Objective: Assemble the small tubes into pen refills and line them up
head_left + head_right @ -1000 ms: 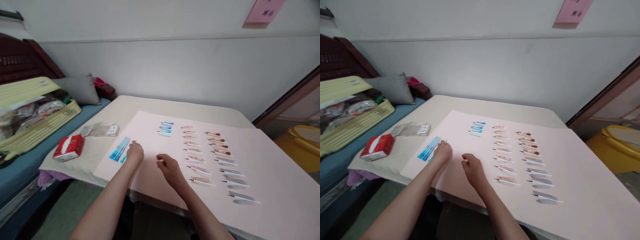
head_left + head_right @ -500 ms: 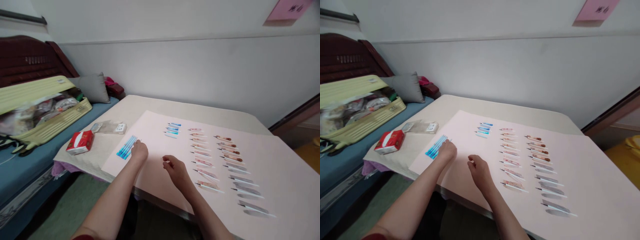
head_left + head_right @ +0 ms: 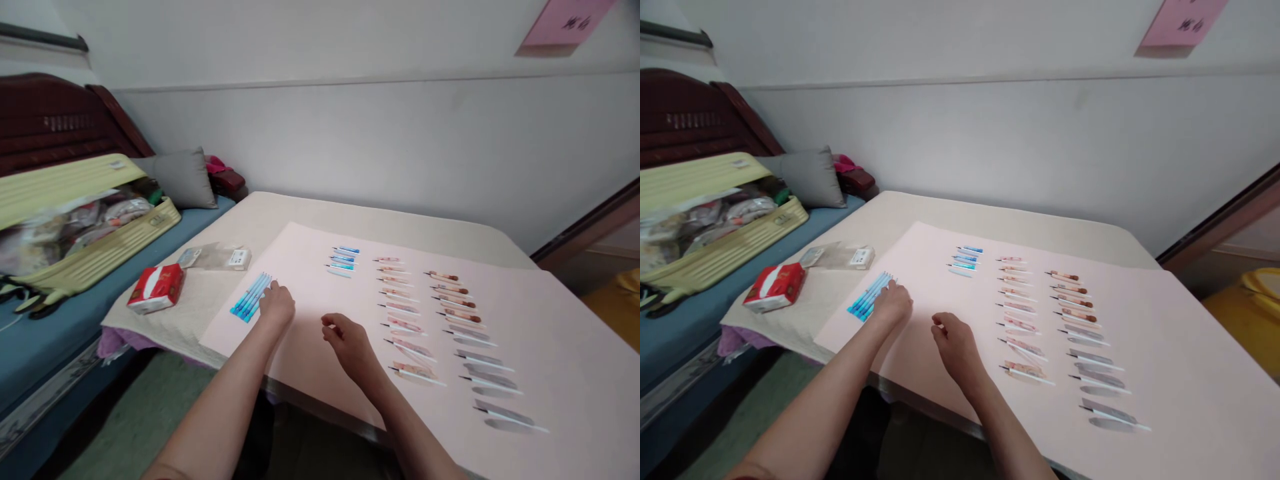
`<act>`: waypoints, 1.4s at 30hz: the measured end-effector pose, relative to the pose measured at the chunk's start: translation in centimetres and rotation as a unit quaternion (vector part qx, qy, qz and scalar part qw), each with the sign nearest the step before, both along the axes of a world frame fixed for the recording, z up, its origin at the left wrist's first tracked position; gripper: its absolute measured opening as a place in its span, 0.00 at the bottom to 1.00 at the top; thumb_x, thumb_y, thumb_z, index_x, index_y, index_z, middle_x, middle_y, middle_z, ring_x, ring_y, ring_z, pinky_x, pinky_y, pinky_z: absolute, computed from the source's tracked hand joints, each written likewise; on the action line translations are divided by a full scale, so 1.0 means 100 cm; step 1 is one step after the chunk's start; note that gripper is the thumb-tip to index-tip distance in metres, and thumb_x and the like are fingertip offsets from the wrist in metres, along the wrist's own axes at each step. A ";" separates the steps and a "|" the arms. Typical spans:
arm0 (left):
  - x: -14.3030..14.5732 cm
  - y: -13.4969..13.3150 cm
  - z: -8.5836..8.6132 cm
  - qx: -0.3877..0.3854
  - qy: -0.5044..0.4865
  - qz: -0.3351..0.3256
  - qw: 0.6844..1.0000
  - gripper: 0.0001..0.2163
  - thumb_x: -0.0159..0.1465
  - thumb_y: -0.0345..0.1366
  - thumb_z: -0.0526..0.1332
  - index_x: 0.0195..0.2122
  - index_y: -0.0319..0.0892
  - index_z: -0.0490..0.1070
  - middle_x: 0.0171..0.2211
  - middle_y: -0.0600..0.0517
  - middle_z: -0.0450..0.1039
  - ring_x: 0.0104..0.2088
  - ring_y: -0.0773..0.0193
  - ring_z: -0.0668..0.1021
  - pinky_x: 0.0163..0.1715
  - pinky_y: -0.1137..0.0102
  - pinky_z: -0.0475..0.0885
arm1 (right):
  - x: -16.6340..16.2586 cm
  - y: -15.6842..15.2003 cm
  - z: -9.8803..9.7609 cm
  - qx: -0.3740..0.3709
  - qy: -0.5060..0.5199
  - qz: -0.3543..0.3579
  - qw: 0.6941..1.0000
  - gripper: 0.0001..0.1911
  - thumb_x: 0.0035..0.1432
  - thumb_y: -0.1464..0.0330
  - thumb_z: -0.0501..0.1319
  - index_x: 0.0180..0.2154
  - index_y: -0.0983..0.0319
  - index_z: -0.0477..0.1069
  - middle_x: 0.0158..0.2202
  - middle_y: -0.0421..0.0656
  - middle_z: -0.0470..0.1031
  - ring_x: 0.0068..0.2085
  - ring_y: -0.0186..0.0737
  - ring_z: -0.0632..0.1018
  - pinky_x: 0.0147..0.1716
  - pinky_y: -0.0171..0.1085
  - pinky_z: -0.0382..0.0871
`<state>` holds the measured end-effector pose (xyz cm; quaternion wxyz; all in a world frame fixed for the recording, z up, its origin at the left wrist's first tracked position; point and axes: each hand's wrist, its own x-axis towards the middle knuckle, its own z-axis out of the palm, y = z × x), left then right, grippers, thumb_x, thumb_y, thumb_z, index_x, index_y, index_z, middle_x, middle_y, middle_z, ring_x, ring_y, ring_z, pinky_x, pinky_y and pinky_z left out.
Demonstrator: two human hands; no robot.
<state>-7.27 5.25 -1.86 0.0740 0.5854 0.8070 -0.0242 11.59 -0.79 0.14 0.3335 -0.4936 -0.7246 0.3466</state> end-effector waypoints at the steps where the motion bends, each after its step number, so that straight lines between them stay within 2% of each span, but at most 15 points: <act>1: 0.000 0.000 0.000 -0.003 -0.002 0.000 1.000 0.19 0.59 0.41 0.54 0.49 0.36 0.67 0.54 0.36 0.59 0.50 0.49 0.67 0.43 0.61 0.66 | 0.000 0.000 0.000 -0.001 -0.001 0.001 1.000 0.10 0.55 0.69 0.54 0.37 0.60 0.72 0.33 0.43 0.77 0.32 0.38 0.77 0.33 0.36 0.68; 11: 0.001 -0.002 0.007 -0.009 -0.005 -0.012 1.000 0.18 0.60 0.40 0.54 0.48 0.36 0.67 0.52 0.35 0.61 0.50 0.48 0.66 0.42 0.59 0.66 | -0.001 -0.001 0.001 0.000 -0.015 0.015 1.000 0.10 0.56 0.69 0.53 0.36 0.61 0.73 0.33 0.43 0.77 0.34 0.39 0.77 0.33 0.35 0.67; 14: 0.013 -0.011 0.017 0.006 -0.004 -0.051 0.999 0.17 0.61 0.41 0.53 0.48 0.38 0.67 0.51 0.37 0.62 0.50 0.50 0.66 0.44 0.60 0.65 | -0.002 -0.001 0.001 0.005 -0.017 0.018 1.000 0.10 0.56 0.70 0.53 0.36 0.61 0.73 0.32 0.43 0.77 0.34 0.39 0.77 0.32 0.35 0.67; 17: 0.025 -0.021 0.028 0.028 -0.008 -0.108 0.994 0.15 0.63 0.41 0.51 0.45 0.39 0.66 0.47 0.40 0.64 0.47 0.52 0.69 0.41 0.63 0.67 | -0.004 -0.001 -0.002 0.008 -0.026 0.020 0.999 0.10 0.56 0.71 0.53 0.36 0.61 0.73 0.32 0.43 0.77 0.33 0.38 0.77 0.32 0.35 0.67; 20: 0.030 -0.028 0.035 0.037 -0.028 -0.139 0.989 0.14 0.64 0.41 0.49 0.44 0.40 0.66 0.45 0.42 0.65 0.44 0.55 0.71 0.38 0.65 0.67 | -0.007 0.002 -0.008 0.011 -0.045 0.020 0.999 0.11 0.55 0.72 0.54 0.37 0.61 0.73 0.33 0.43 0.77 0.33 0.38 0.76 0.33 0.35 0.67; 25: 0.023 -0.029 0.040 0.014 -0.060 -0.148 0.987 0.13 0.64 0.42 0.50 0.43 0.40 0.65 0.44 0.43 0.65 0.43 0.54 0.73 0.37 0.64 0.66 | -0.013 0.005 -0.022 0.025 -0.086 0.009 0.996 0.12 0.55 0.73 0.54 0.39 0.62 0.73 0.37 0.45 0.77 0.35 0.39 0.77 0.36 0.36 0.68; 32: 0.013 -0.032 0.046 0.058 -0.082 -0.148 0.984 0.12 0.65 0.40 0.50 0.43 0.40 0.65 0.43 0.42 0.67 0.42 0.55 0.73 0.36 0.66 0.67 | -0.010 0.010 -0.039 0.034 -0.105 -0.044 0.993 0.12 0.57 0.70 0.54 0.41 0.62 0.72 0.39 0.46 0.77 0.38 0.41 0.77 0.38 0.38 0.69; 35: 0.010 -0.031 0.046 0.067 -0.094 -0.147 0.982 0.12 0.64 0.40 0.51 0.43 0.39 0.65 0.42 0.42 0.67 0.41 0.54 0.74 0.35 0.65 0.67 | -0.006 0.019 -0.040 0.035 -0.113 -0.073 0.990 0.12 0.57 0.69 0.54 0.41 0.63 0.72 0.38 0.47 0.76 0.37 0.41 0.77 0.38 0.39 0.70; 38: 0.010 -0.030 0.046 0.072 -0.104 -0.152 0.980 0.12 0.64 0.40 0.51 0.43 0.39 0.65 0.42 0.42 0.67 0.41 0.55 0.74 0.35 0.65 0.68 | -0.002 0.039 -0.038 0.063 -0.142 -0.089 0.984 0.13 0.58 0.68 0.53 0.42 0.64 0.70 0.41 0.48 0.75 0.41 0.43 0.76 0.41 0.40 0.69; 42: 0.013 -0.031 0.047 0.065 -0.118 -0.158 0.978 0.11 0.64 0.39 0.52 0.42 0.40 0.65 0.41 0.44 0.68 0.41 0.56 0.74 0.36 0.65 0.68 | 0.004 0.078 -0.034 0.116 -0.254 -0.099 0.955 0.16 0.59 0.70 0.51 0.47 0.65 0.67 0.48 0.49 0.71 0.48 0.43 0.71 0.47 0.39 0.65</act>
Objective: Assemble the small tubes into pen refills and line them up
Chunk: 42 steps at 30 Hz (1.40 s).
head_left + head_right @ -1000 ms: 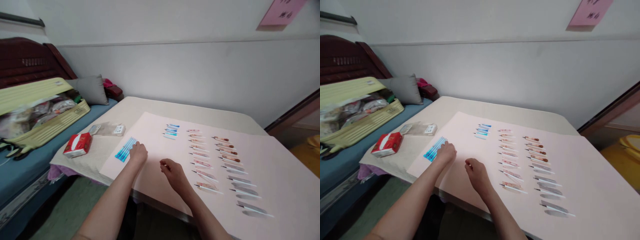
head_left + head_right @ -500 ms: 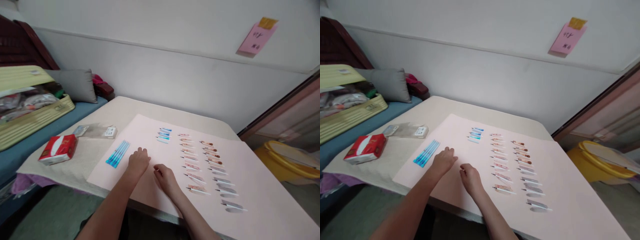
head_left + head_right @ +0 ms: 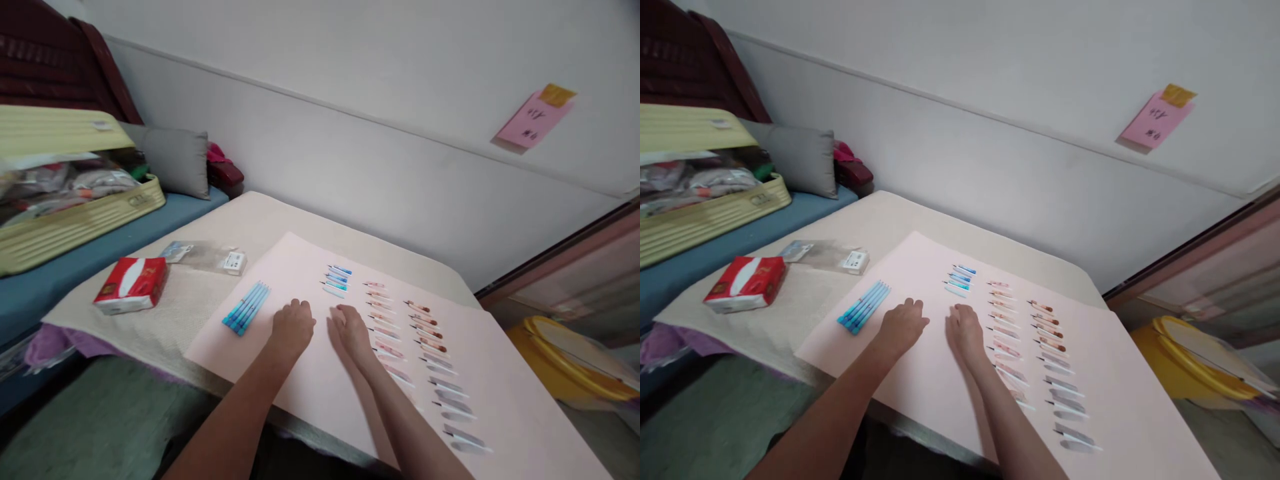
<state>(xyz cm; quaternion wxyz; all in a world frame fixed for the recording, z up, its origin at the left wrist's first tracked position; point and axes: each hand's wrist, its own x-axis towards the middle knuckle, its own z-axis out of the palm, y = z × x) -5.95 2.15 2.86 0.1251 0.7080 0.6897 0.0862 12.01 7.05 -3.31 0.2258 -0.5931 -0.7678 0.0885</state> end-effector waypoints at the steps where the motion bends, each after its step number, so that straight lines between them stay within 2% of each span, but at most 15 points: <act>1: 0.001 0.000 0.000 -0.002 -0.004 -0.001 1.000 0.11 0.64 0.39 0.52 0.42 0.40 0.65 0.41 0.44 0.68 0.40 0.56 0.74 0.36 0.65 0.68 | 0.001 0.011 0.001 0.001 -0.046 -0.005 0.999 0.16 0.59 0.70 0.51 0.48 0.65 0.66 0.50 0.49 0.70 0.49 0.43 0.70 0.47 0.37 0.64; 4: 0.001 0.001 0.001 -0.004 -0.018 0.001 1.000 0.10 0.63 0.39 0.53 0.42 0.39 0.66 0.41 0.44 0.69 0.40 0.55 0.74 0.35 0.64 0.68 | 0.002 0.041 0.005 -0.013 -0.167 -0.018 0.986 0.18 0.59 0.72 0.50 0.51 0.63 0.63 0.52 0.47 0.68 0.49 0.43 0.69 0.45 0.36 0.62; 9: -0.002 0.002 0.003 -0.011 -0.035 0.007 0.999 0.11 0.63 0.39 0.54 0.42 0.39 0.67 0.40 0.43 0.69 0.41 0.55 0.74 0.37 0.64 0.67 | -0.002 0.077 0.005 -0.038 -0.224 -0.014 0.974 0.18 0.60 0.71 0.50 0.52 0.61 0.63 0.51 0.48 0.68 0.48 0.46 0.68 0.41 0.38 0.62; 14: 0.000 -0.001 0.006 0.002 -0.046 -0.002 0.999 0.11 0.62 0.38 0.54 0.42 0.38 0.67 0.39 0.43 0.70 0.40 0.53 0.75 0.36 0.63 0.68 | -0.009 0.093 0.004 -0.070 -0.269 0.004 0.961 0.18 0.58 0.71 0.52 0.51 0.62 0.63 0.49 0.50 0.68 0.49 0.46 0.68 0.41 0.38 0.60; 17: 0.009 -0.006 0.006 -0.011 -0.042 -0.027 0.999 0.11 0.62 0.36 0.54 0.41 0.36 0.68 0.39 0.41 0.71 0.40 0.51 0.75 0.36 0.61 0.68 | -0.011 0.100 0.004 -0.086 -0.282 0.010 0.956 0.18 0.58 0.70 0.53 0.50 0.62 0.64 0.50 0.50 0.68 0.49 0.45 0.68 0.41 0.36 0.60; 22: 0.024 -0.011 0.004 -0.051 -0.033 -0.114 0.992 0.12 0.60 0.37 0.56 0.40 0.36 0.70 0.38 0.40 0.72 0.38 0.52 0.75 0.35 0.61 0.69 | -0.011 0.103 0.008 -0.111 -0.297 0.011 0.948 0.13 0.59 0.66 0.52 0.43 0.62 0.70 0.45 0.48 0.71 0.44 0.43 0.73 0.36 0.35 0.62; 27: 0.023 -0.012 0.004 -0.061 -0.022 -0.131 0.989 0.12 0.60 0.36 0.57 0.41 0.36 0.70 0.38 0.41 0.72 0.39 0.53 0.75 0.37 0.62 0.69 | -0.009 0.072 0.011 -0.107 -0.309 0.019 0.945 0.13 0.60 0.67 0.51 0.44 0.61 0.69 0.44 0.47 0.72 0.42 0.41 0.74 0.34 0.35 0.62; 37: 0.025 -0.018 0.003 -0.060 -0.020 -0.130 0.989 0.11 0.61 0.34 0.53 0.42 0.37 0.70 0.40 0.41 0.73 0.40 0.52 0.77 0.37 0.62 0.70 | 0.005 -0.032 0.000 -0.098 -0.328 0.004 0.939 0.12 0.64 0.66 0.47 0.40 0.61 0.68 0.38 0.46 0.72 0.38 0.42 0.75 0.28 0.34 0.61; 42: 0.026 -0.019 -0.004 -0.066 -0.011 -0.132 0.989 0.12 0.61 0.36 0.53 0.43 0.38 0.69 0.40 0.41 0.73 0.40 0.52 0.76 0.38 0.61 0.69 | 0.008 -0.053 0.002 -0.093 -0.321 0.004 0.943 0.11 0.64 0.66 0.48 0.41 0.61 0.67 0.39 0.46 0.72 0.39 0.41 0.75 0.29 0.34 0.61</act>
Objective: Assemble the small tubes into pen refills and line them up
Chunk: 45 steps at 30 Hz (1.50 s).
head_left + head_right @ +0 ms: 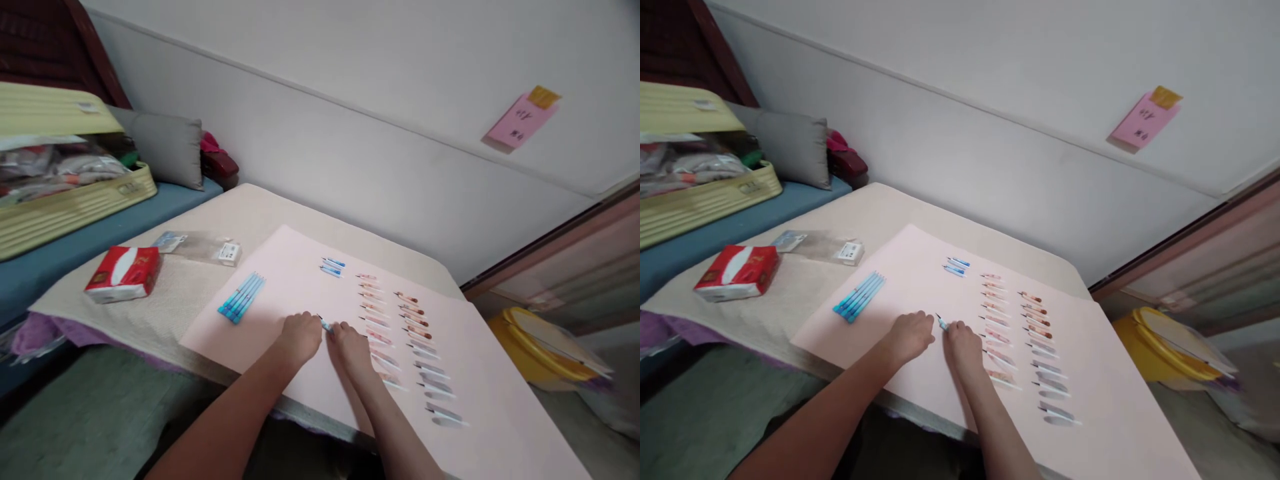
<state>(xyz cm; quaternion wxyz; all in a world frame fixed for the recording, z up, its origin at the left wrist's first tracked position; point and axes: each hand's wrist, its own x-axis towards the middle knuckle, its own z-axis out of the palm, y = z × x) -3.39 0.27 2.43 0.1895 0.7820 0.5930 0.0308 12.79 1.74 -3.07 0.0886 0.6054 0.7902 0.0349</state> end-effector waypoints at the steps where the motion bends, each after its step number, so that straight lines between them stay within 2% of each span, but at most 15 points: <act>1: 0.000 0.000 -0.002 -0.002 0.004 0.001 1.000 0.12 0.61 0.37 0.53 0.43 0.38 0.69 0.41 0.42 0.72 0.41 0.52 0.76 0.38 0.62 0.69 | 0.001 -0.001 0.001 0.001 0.008 -0.003 1.000 0.10 0.64 0.67 0.49 0.41 0.60 0.67 0.39 0.46 0.72 0.40 0.41 0.75 0.29 0.34 0.61; 6: -0.004 0.003 -0.008 -0.008 0.029 0.003 1.000 0.13 0.60 0.38 0.55 0.43 0.37 0.68 0.41 0.41 0.71 0.41 0.52 0.76 0.38 0.62 0.68 | 0.009 0.002 0.008 -0.004 0.053 -0.036 0.998 0.11 0.60 0.67 0.52 0.45 0.57 0.66 0.41 0.45 0.71 0.40 0.41 0.75 0.30 0.34 0.61; 12: -0.005 0.009 -0.010 -0.023 0.060 -0.004 0.998 0.13 0.61 0.38 0.53 0.44 0.37 0.66 0.41 0.40 0.70 0.40 0.51 0.76 0.37 0.61 0.67 | 0.019 0.011 0.016 -0.073 0.067 -0.065 0.993 0.12 0.62 0.64 0.50 0.45 0.58 0.67 0.44 0.47 0.71 0.39 0.41 0.76 0.30 0.34 0.62; 15: -0.004 0.010 -0.012 -0.030 0.058 -0.012 0.998 0.13 0.62 0.38 0.51 0.44 0.37 0.66 0.41 0.41 0.70 0.41 0.51 0.75 0.38 0.60 0.67 | 0.026 0.013 0.015 -0.080 0.076 -0.068 0.992 0.14 0.64 0.67 0.46 0.44 0.58 0.67 0.43 0.47 0.71 0.39 0.42 0.76 0.31 0.35 0.63; 22: 0.002 0.008 -0.013 -0.035 0.070 -0.019 0.997 0.14 0.62 0.40 0.50 0.44 0.38 0.65 0.40 0.42 0.70 0.38 0.50 0.75 0.35 0.60 0.66 | 0.038 0.013 0.011 -0.080 0.076 -0.079 0.991 0.14 0.60 0.74 0.48 0.42 0.60 0.68 0.42 0.49 0.72 0.39 0.43 0.76 0.33 0.36 0.63; 26: 0.006 0.009 -0.011 -0.032 0.038 -0.008 0.999 0.13 0.63 0.40 0.49 0.44 0.40 0.65 0.41 0.42 0.70 0.40 0.51 0.74 0.38 0.61 0.66 | 0.039 0.014 0.015 -0.062 0.089 -0.094 0.990 0.14 0.59 0.74 0.48 0.42 0.62 0.69 0.42 0.49 0.73 0.39 0.43 0.76 0.32 0.36 0.62; 30: 0.011 0.015 -0.010 -0.045 -0.090 0.070 0.993 0.15 0.63 0.37 0.50 0.49 0.42 0.64 0.43 0.43 0.71 0.45 0.53 0.73 0.43 0.61 0.64 | 0.038 0.014 0.026 -0.044 0.188 -0.115 0.974 0.10 0.57 0.71 0.51 0.35 0.62 0.71 0.35 0.46 0.75 0.36 0.39 0.75 0.29 0.32 0.60; 32: 0.015 0.018 -0.009 -0.087 -0.226 0.137 0.961 0.19 0.61 0.37 0.52 0.54 0.41 0.61 0.43 0.43 0.71 0.45 0.55 0.73 0.42 0.63 0.65 | 0.036 0.013 0.029 -0.061 0.303 -0.106 0.945 0.09 0.55 0.70 0.53 0.28 0.62 0.70 0.28 0.43 0.74 0.31 0.36 0.73 0.27 0.31 0.59; 33: 0.017 0.019 -0.009 -0.115 -0.309 0.175 0.928 0.21 0.61 0.37 0.54 0.55 0.41 0.59 0.43 0.43 0.71 0.44 0.56 0.74 0.41 0.64 0.66 | 0.034 0.013 0.029 -0.077 0.365 -0.097 0.923 0.08 0.54 0.70 0.53 0.26 0.62 0.69 0.24 0.41 0.72 0.28 0.35 0.72 0.27 0.31 0.59; 36: 0.025 0.018 -0.011 -0.213 -0.532 0.252 0.780 0.21 0.58 0.40 0.58 0.52 0.41 0.63 0.44 0.43 0.71 0.40 0.60 0.75 0.38 0.66 0.69 | 0.028 0.010 0.026 -0.138 0.526 -0.080 0.835 0.08 0.52 0.67 0.55 0.26 0.63 0.69 0.20 0.37 0.68 0.23 0.32 0.69 0.24 0.30 0.60; 38: 0.029 0.016 -0.013 -0.268 -0.605 0.260 0.703 0.15 0.56 0.40 0.61 0.42 0.39 0.68 0.41 0.44 0.72 0.38 0.62 0.76 0.37 0.67 0.69 | 0.023 0.008 0.023 -0.165 0.581 -0.077 0.794 0.08 0.51 0.66 0.56 0.27 0.63 0.70 0.19 0.36 0.67 0.21 0.31 0.69 0.23 0.30 0.61; 40: 0.032 0.015 -0.016 -0.288 -0.632 0.261 0.670 0.10 0.55 0.38 0.63 0.34 0.38 0.70 0.37 0.46 0.73 0.35 0.64 0.76 0.36 0.68 0.69 | 0.020 0.007 0.022 -0.180 0.597 -0.070 0.779 0.09 0.51 0.64 0.57 0.29 0.64 0.71 0.19 0.36 0.67 0.21 0.31 0.69 0.22 0.30 0.60; 42: 0.031 0.016 -0.017 -0.279 -0.651 0.280 0.648 0.07 0.55 0.35 0.63 0.31 0.37 0.69 0.33 0.47 0.73 0.32 0.66 0.76 0.35 0.70 0.70 | 0.021 0.008 0.024 -0.177 0.600 -0.066 0.777 0.11 0.53 0.63 0.56 0.29 0.64 0.71 0.21 0.37 0.69 0.21 0.31 0.70 0.22 0.30 0.61; 44: 0.027 0.019 -0.015 -0.265 -0.679 0.298 0.616 0.05 0.56 0.32 0.62 0.30 0.36 0.68 0.32 0.47 0.73 0.30 0.67 0.76 0.34 0.71 0.71 | 0.026 0.009 0.028 -0.141 0.586 -0.073 0.795 0.12 0.55 0.64 0.53 0.30 0.64 0.71 0.23 0.39 0.71 0.22 0.31 0.71 0.24 0.30 0.62; 45: 0.024 0.021 -0.013 -0.256 -0.694 0.306 0.599 0.04 0.56 0.31 0.61 0.30 0.36 0.68 0.31 0.47 0.73 0.30 0.67 0.77 0.33 0.71 0.71 | 0.030 0.010 0.030 -0.110 0.565 -0.083 0.813 0.12 0.56 0.65 0.52 0.29 0.63 0.70 0.23 0.39 0.72 0.23 0.32 0.71 0.26 0.30 0.62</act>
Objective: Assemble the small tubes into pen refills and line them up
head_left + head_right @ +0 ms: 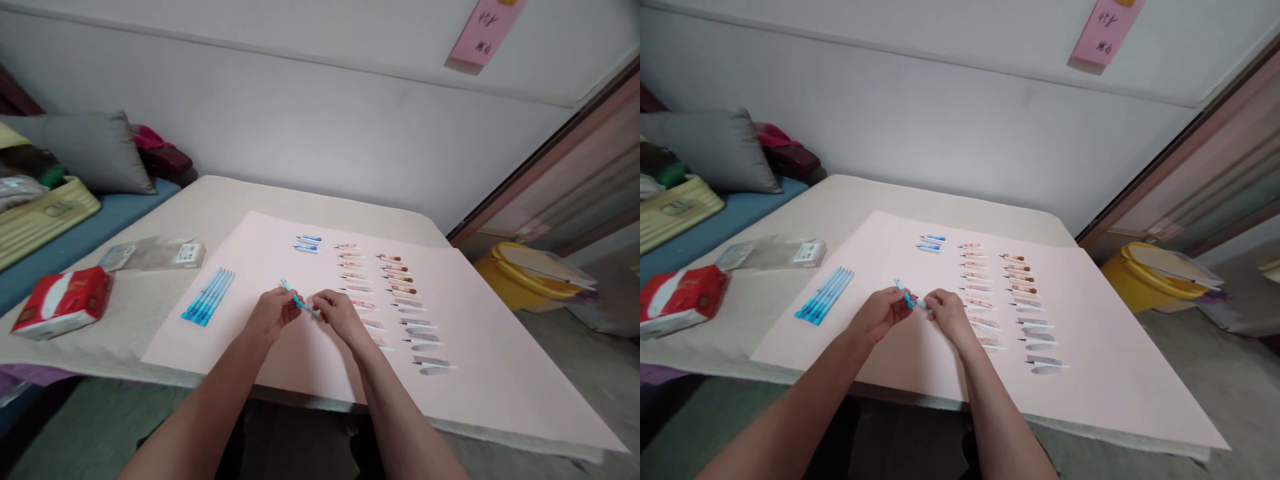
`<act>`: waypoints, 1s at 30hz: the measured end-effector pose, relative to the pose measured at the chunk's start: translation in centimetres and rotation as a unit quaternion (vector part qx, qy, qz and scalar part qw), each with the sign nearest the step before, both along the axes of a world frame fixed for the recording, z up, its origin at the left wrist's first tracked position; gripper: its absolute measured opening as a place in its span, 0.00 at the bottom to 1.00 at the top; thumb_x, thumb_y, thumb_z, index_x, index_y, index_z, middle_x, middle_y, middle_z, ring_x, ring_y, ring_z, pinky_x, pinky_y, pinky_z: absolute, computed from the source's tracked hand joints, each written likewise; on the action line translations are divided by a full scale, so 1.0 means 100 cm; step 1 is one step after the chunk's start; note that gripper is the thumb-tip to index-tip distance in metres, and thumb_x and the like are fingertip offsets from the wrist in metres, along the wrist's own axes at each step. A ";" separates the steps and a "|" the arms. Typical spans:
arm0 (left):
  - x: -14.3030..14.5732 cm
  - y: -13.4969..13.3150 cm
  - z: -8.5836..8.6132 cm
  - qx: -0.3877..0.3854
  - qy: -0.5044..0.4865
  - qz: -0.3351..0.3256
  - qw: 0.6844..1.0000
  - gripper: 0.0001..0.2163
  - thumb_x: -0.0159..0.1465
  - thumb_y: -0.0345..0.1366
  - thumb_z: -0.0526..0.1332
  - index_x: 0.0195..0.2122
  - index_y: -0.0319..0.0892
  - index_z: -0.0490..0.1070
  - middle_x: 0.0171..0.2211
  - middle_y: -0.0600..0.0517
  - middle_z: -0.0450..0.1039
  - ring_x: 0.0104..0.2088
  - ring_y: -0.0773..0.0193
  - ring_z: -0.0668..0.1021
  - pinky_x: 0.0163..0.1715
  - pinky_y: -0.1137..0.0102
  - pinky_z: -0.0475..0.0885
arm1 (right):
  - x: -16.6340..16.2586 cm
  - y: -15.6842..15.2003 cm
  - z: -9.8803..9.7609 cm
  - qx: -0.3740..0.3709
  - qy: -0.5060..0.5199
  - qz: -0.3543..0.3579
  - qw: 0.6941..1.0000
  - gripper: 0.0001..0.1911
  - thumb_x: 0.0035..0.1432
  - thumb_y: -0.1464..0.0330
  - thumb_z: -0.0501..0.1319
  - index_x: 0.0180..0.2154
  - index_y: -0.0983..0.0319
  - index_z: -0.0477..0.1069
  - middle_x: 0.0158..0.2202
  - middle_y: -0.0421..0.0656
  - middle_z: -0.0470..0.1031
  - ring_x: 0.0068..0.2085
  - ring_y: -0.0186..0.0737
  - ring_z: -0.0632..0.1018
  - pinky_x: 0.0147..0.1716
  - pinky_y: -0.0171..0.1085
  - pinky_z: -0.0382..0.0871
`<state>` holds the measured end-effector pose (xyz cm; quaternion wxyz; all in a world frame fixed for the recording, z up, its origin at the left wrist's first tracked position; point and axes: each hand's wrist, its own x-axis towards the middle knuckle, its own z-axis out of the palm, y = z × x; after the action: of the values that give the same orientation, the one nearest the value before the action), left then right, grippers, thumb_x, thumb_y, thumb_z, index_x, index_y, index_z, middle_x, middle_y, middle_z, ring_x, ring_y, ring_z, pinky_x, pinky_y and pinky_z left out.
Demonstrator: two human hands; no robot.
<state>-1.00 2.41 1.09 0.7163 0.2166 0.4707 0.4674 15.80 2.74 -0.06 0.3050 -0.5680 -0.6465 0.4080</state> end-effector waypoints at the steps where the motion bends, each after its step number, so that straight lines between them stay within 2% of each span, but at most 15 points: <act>1: -0.004 0.002 0.002 0.000 -0.014 0.022 1.000 0.03 0.57 0.30 0.61 0.30 0.36 0.68 0.31 0.46 0.74 0.30 0.67 0.77 0.33 0.71 0.72 | 0.004 0.001 0.002 0.019 -0.044 -0.023 0.999 0.11 0.56 0.66 0.51 0.29 0.63 0.70 0.24 0.39 0.72 0.25 0.33 0.72 0.27 0.30 0.62; 4: -0.015 0.008 0.005 0.002 -0.036 0.071 0.997 0.02 0.57 0.28 0.61 0.31 0.36 0.68 0.31 0.46 0.74 0.31 0.66 0.77 0.32 0.71 0.74 | 0.014 0.001 0.006 0.046 -0.204 -0.051 0.976 0.12 0.57 0.68 0.50 0.28 0.61 0.71 0.26 0.41 0.74 0.29 0.35 0.73 0.28 0.31 0.60; 8: -0.022 0.012 0.004 -0.019 -0.060 0.086 0.994 0.01 0.58 0.27 0.60 0.31 0.35 0.69 0.30 0.45 0.74 0.31 0.65 0.78 0.31 0.72 0.74 | 0.010 -0.004 0.003 0.024 -0.373 0.003 0.928 0.12 0.59 0.69 0.50 0.32 0.60 0.72 0.33 0.44 0.76 0.34 0.37 0.74 0.28 0.32 0.57; 11: -0.022 0.013 0.003 -0.034 -0.069 0.083 0.994 0.01 0.59 0.27 0.59 0.32 0.34 0.69 0.30 0.45 0.74 0.31 0.65 0.78 0.30 0.73 0.74 | 0.002 -0.007 -0.003 0.026 -0.446 0.031 0.894 0.11 0.59 0.70 0.51 0.37 0.60 0.72 0.39 0.46 0.75 0.38 0.40 0.75 0.30 0.33 0.58; 18: -0.024 0.013 0.004 -0.034 -0.073 0.094 0.992 0.02 0.58 0.26 0.60 0.32 0.35 0.68 0.30 0.44 0.74 0.31 0.65 0.78 0.28 0.74 0.74 | 0.002 -0.007 -0.013 0.024 -0.494 0.066 0.867 0.14 0.57 0.74 0.49 0.41 0.62 0.69 0.42 0.49 0.72 0.39 0.44 0.76 0.32 0.36 0.63; 25: -0.025 0.012 -0.003 -0.036 -0.052 0.105 0.992 0.04 0.57 0.26 0.61 0.33 0.36 0.67 0.31 0.45 0.73 0.30 0.66 0.77 0.28 0.73 0.74 | 0.004 -0.007 -0.016 0.024 -0.502 0.065 0.862 0.13 0.58 0.75 0.48 0.42 0.64 0.68 0.41 0.51 0.72 0.39 0.47 0.77 0.33 0.39 0.65; 30: -0.023 0.015 -0.010 -0.110 -0.030 0.115 0.987 0.04 0.57 0.27 0.60 0.32 0.38 0.66 0.28 0.48 0.71 0.27 0.66 0.76 0.25 0.72 0.73 | -0.001 -0.009 -0.017 0.034 -0.481 0.057 0.874 0.12 0.59 0.72 0.49 0.42 0.61 0.67 0.42 0.49 0.71 0.40 0.45 0.76 0.33 0.37 0.65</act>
<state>-3.31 3.92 0.08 0.6905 0.0670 0.5195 0.4988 15.73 1.80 -1.75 -0.0479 -0.6457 -0.7581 0.0785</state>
